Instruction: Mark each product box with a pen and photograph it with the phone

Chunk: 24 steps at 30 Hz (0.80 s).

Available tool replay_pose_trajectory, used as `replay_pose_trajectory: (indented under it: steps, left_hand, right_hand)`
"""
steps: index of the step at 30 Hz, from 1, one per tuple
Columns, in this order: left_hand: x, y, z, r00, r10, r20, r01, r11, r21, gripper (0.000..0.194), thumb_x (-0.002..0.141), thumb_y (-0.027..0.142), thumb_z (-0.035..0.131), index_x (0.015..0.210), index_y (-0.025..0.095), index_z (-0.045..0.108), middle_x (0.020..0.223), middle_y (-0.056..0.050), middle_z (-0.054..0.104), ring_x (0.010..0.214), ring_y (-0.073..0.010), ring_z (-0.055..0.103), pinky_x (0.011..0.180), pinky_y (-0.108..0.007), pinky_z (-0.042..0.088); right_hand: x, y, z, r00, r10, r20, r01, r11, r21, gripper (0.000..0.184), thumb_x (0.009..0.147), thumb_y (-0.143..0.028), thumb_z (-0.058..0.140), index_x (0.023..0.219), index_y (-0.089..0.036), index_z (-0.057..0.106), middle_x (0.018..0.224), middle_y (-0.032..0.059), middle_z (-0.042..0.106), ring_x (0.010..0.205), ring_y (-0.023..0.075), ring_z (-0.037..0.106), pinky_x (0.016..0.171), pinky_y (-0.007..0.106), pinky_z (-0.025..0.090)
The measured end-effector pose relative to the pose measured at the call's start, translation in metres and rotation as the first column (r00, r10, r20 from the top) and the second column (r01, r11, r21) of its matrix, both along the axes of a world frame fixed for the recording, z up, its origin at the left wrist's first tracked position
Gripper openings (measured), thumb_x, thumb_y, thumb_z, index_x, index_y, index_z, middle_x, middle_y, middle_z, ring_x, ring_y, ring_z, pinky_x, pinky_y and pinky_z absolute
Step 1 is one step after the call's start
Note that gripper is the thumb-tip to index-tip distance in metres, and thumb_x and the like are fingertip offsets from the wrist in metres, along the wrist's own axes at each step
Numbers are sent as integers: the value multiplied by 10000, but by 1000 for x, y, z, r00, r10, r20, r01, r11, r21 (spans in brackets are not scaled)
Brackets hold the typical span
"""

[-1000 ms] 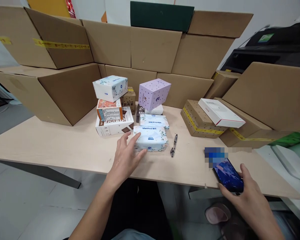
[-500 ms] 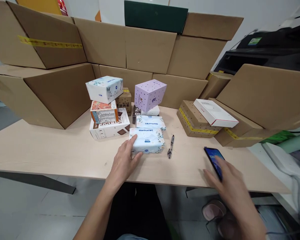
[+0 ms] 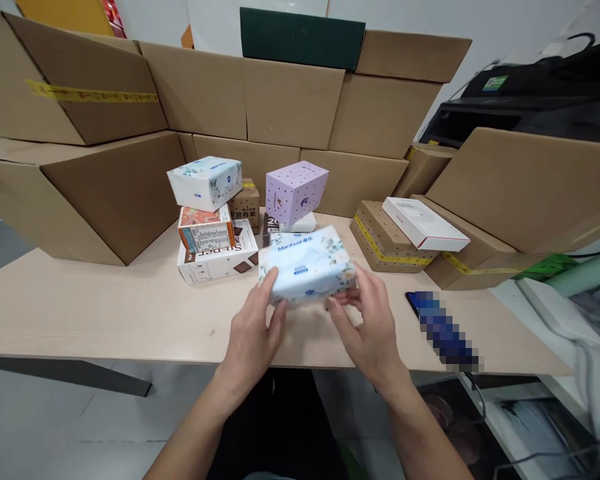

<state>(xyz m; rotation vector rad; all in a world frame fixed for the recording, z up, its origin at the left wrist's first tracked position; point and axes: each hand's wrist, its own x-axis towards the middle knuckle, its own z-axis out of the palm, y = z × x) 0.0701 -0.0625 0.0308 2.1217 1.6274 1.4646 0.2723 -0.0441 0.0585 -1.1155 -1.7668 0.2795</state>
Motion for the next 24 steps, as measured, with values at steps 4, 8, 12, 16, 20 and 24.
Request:
replay_pose_trajectory:
  steps: [4,8,12,16,20,24]
  left_hand:
    - [-3,44,35,998,14,-58,-11,998,61,525,1009,246,464,1527,248,378,1489,-152,517,1353,-303,536,1018,-469,557]
    - [-5,78,40,991,21,-134,-34,995,-91,608,992,229,478,1570,205,289,1593,-234,333,1498,-417,325,1060,-615,477]
    - [-6,76,21,988,35,-152,-42,998,-42,558,1010,281,461,1548,235,321,1623,-238,241,1508,-426,297,1056,-631,466]
    - [-4,66,8,987,75,-146,-56,990,130,507,1006,260,478,1504,224,393,1559,-222,321,1444,-358,409,1093,-551,461]
    - [-2,65,3,990,76,-116,-48,971,233,432,980,208,504,1412,218,509,1419,-188,442,1350,-306,501,1071,-490,489]
    - [-3,64,1,996,63,-69,-43,964,264,382,959,196,526,1336,227,576,1337,-156,518,1261,-276,566,1029,-461,521]
  right_hand:
    - [-7,43,16,998,-4,-57,4,1000,15,592,954,-393,569,1495,-212,411,1291,148,576,987,225,644,909,440,582]
    - [-6,82,10,993,103,-56,-110,981,-157,625,949,-429,543,1510,-197,393,1382,153,583,1065,243,643,910,439,567]
    - [38,98,19,989,-144,33,144,989,12,618,909,-477,582,1427,-147,504,1395,185,574,1253,307,565,1016,505,479]
    - [111,109,46,739,-658,146,646,753,125,833,831,-612,634,1441,-65,489,1498,306,389,1415,443,340,1089,610,275]
    - [160,121,53,728,-622,289,669,736,-102,917,794,-712,564,1391,-19,505,1420,321,421,1395,450,350,1036,560,304]
    - [170,129,45,764,-602,233,645,727,-236,902,771,-668,619,1373,-2,538,1387,316,426,1381,427,388,1036,496,351]
